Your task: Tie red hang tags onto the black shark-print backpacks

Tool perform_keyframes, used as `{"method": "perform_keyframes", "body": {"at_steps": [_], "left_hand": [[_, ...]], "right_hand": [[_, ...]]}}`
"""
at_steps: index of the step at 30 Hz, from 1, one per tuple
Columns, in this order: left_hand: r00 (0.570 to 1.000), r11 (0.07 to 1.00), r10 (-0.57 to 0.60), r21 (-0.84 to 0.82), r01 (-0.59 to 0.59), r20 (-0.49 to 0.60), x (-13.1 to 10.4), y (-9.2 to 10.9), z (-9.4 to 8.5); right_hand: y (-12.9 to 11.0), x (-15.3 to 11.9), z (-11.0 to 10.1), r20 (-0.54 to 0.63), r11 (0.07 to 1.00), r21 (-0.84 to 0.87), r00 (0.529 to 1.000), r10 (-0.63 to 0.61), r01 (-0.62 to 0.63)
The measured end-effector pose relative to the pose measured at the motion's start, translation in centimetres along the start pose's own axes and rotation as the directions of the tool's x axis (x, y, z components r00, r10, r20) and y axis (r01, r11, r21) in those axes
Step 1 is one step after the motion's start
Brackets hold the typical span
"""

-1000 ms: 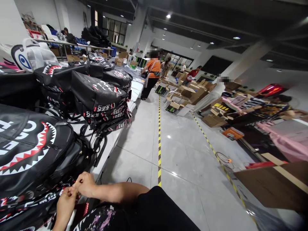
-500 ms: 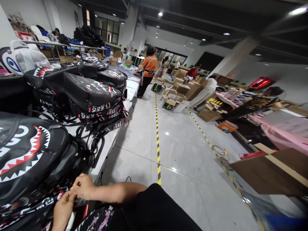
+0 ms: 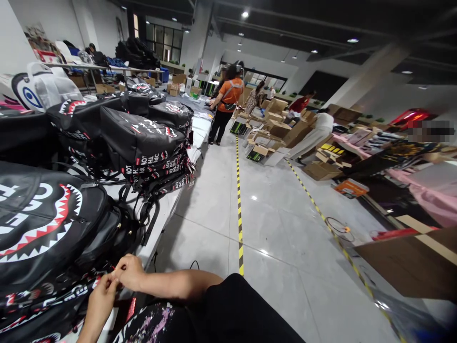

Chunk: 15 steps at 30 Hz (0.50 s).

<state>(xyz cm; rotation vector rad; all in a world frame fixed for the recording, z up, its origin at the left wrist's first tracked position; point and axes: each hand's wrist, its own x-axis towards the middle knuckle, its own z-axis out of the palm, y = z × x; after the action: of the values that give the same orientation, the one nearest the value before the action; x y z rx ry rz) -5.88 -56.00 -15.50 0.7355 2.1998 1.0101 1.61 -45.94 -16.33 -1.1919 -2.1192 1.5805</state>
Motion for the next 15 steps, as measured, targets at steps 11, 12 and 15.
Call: {"method": "perform_keyframes", "body": {"at_steps": [11, 12, 15], "left_hand": [[0.994, 0.99, -0.032, -0.133, 0.046, 0.107, -0.6, 0.4, -0.2], [0.994, 0.991, -0.062, -0.114, 0.073, 0.093, -0.6, 0.3, -0.2], [0.995, 0.994, -0.098, -0.042, 0.098, 0.001, -0.4, 0.1, -0.2]], "right_hand": [[-1.0, -0.1, -0.1, 0.027, 0.989, 0.098, 0.994, 0.107, -0.109], [-1.2, -0.1, -0.1, 0.026, 0.989, 0.099, 0.994, 0.109, -0.111], [-1.6, -0.2, -0.1, 0.0, 0.992, 0.091, 0.996, 0.088, -0.087]]}}
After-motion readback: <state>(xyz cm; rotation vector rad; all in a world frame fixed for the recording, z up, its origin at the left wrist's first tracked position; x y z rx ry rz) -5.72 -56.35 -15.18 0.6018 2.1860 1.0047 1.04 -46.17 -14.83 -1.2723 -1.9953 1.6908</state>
